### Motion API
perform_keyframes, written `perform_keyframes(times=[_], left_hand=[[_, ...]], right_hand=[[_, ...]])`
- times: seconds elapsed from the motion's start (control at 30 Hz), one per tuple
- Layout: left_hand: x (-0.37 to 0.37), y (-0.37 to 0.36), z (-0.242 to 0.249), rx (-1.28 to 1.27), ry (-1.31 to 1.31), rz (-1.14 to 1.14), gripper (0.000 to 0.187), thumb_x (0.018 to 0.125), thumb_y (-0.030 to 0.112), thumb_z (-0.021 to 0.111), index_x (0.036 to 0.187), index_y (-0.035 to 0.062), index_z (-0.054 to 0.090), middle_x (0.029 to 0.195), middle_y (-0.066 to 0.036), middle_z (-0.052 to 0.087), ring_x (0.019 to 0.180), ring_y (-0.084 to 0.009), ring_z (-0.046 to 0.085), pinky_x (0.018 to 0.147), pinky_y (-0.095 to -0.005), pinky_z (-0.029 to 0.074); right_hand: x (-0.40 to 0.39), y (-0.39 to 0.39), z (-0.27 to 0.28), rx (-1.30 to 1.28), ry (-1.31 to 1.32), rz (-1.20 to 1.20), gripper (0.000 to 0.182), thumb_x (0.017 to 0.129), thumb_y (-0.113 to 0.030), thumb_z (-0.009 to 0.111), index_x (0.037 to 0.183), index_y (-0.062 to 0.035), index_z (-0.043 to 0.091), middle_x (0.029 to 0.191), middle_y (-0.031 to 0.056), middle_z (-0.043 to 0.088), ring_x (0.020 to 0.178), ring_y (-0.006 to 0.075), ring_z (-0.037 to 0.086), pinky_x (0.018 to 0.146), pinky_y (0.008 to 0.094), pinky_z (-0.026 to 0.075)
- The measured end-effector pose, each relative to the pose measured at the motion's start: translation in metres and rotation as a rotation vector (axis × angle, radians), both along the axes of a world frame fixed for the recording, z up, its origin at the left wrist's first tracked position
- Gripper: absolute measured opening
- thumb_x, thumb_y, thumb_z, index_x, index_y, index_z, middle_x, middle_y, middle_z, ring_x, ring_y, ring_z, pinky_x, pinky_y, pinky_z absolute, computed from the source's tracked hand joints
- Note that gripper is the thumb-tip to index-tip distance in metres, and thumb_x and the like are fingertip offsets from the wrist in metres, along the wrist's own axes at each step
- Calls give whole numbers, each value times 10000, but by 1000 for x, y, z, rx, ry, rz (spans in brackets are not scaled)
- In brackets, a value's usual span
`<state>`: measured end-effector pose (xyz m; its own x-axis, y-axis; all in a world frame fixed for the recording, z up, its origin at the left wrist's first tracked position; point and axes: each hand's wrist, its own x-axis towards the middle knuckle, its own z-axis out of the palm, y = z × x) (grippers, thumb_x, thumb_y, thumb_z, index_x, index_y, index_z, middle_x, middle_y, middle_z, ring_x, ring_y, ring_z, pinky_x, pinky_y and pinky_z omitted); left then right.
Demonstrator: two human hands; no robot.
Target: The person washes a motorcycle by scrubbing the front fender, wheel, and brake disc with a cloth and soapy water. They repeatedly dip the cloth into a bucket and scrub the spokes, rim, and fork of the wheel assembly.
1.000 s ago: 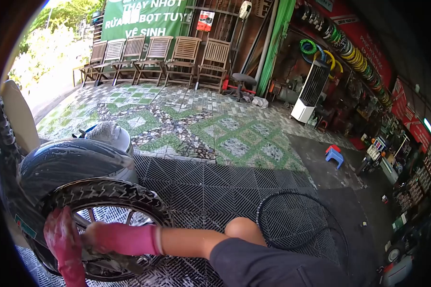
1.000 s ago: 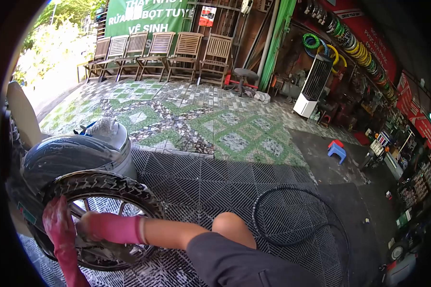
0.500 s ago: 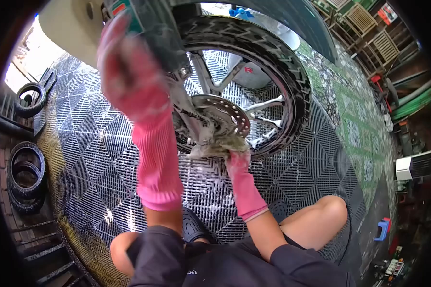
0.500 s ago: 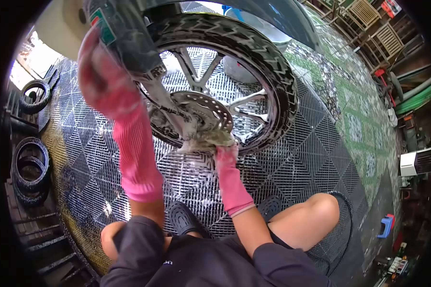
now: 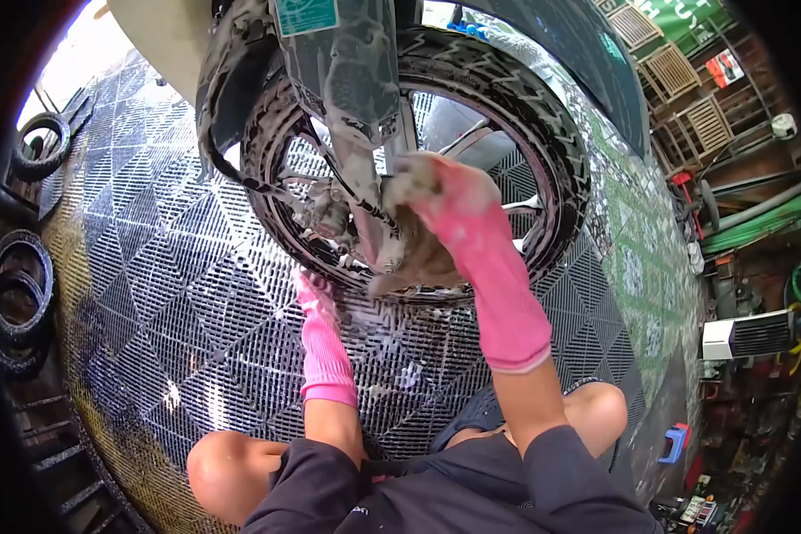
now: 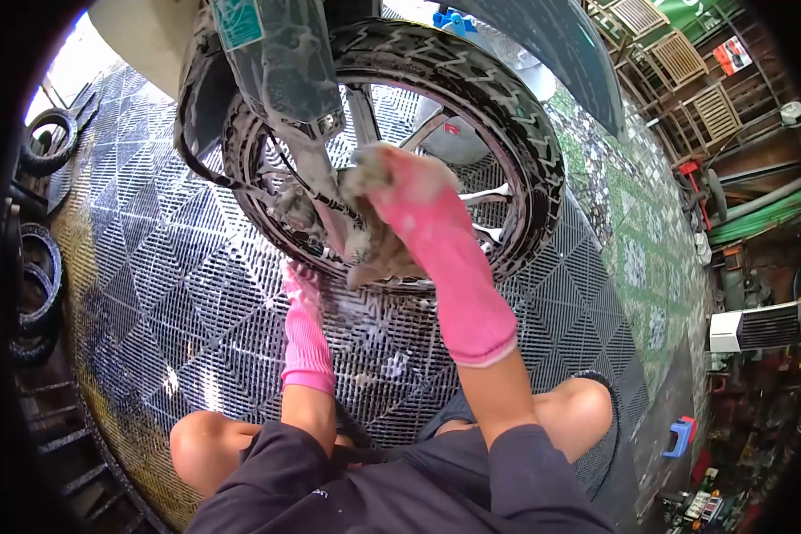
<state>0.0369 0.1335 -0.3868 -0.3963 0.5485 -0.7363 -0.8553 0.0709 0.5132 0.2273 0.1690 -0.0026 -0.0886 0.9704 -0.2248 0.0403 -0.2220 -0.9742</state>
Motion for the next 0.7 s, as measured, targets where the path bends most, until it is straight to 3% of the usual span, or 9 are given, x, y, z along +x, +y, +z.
perform_keyframes(times=[0.13, 0.2, 0.4, 0.43, 0.5, 0.6, 0.63, 0.67, 0.7], left_hand=[[8, 8, -5, 21, -26, -37, 395, 1017, 467, 471, 1135, 128, 638, 823, 1, 521, 711, -139, 484, 598, -321, 411], [3, 19, 0, 34, -29, -59, 398, 1017, 468, 470, 1138, 127, 637, 827, -1, 523, 714, -141, 487, 600, -322, 413], [-9, 46, 21, 60, 24, -132, 405, 1017, 470, 469, 1147, 124, 635, 840, -6, 530, 723, -145, 495, 607, -325, 419], [-13, 50, 27, 67, 46, -147, 406, 1017, 470, 468, 1148, 123, 635, 842, -7, 531, 725, -146, 497, 608, -326, 420], [-25, 61, 47, 94, 103, -172, 409, 1017, 471, 468, 1151, 122, 634, 846, -9, 534, 728, -148, 499, 611, -327, 422], [-51, 81, 93, 140, 217, -207, 412, 1017, 472, 467, 1155, 121, 633, 853, -12, 537, 732, -150, 504, 614, -328, 425], [-61, 89, 114, 160, 259, -210, 414, 1018, 473, 467, 1156, 120, 633, 855, -13, 538, 734, -151, 505, 615, -329, 426], [-70, 101, 132, 185, 300, -219, 415, 1018, 473, 467, 1158, 119, 632, 857, -14, 539, 735, -151, 506, 616, -330, 427], [-82, 103, 147, 205, 343, -211, 416, 1018, 473, 466, 1159, 119, 632, 859, -15, 540, 737, -152, 508, 618, -330, 428]], right_hand=[[4, 21, -36, 25, 447, 54, 309, 1025, -42, 451, 1269, 115, 556, 1103, 197, 661, 899, 231, 708, 716, 198, 578], [29, 2, -79, 222, 954, -55, 322, 1026, -92, 454, 1237, 115, 581, 1098, 213, 675, 940, 262, 715, 757, 276, 608], [75, -83, -283, 95, 1013, -566, 210, 908, 49, 580, 1114, 66, 616, 998, 196, 718, 898, 302, 723, 739, 399, 624], [60, -90, -269, 116, 1021, -576, 210, 908, 49, 580, 1114, 66, 616, 998, 196, 718, 898, 302, 723, 739, 399, 624], [49, -91, -246, 147, 462, -504, 198, 898, -4, 604, 1081, 44, 662, 973, 150, 723, 871, 235, 714, 809, 335, 602], [70, -86, -219, 212, 368, -359, 189, 896, -2, 606, 1076, 31, 651, 985, 121, 719, 848, 192, 701, 774, 301, 598], [67, -83, -180, -95, 161, -555, 175, 906, 6, 604, 1074, 34, 642, 1001, 100, 705, 785, 164, 684, 715, 268, 595], [66, -70, -163, -302, 267, -754, 215, 897, 88, 620, 1097, 23, 667, 979, 121, 735, 775, 137, 717, 665, 200, 601], [64, -64, -148, -219, 360, -720, 207, 906, 72, 623, 1104, 25, 660, 966, 117, 728, 752, 134, 705, 653, 204, 603]])
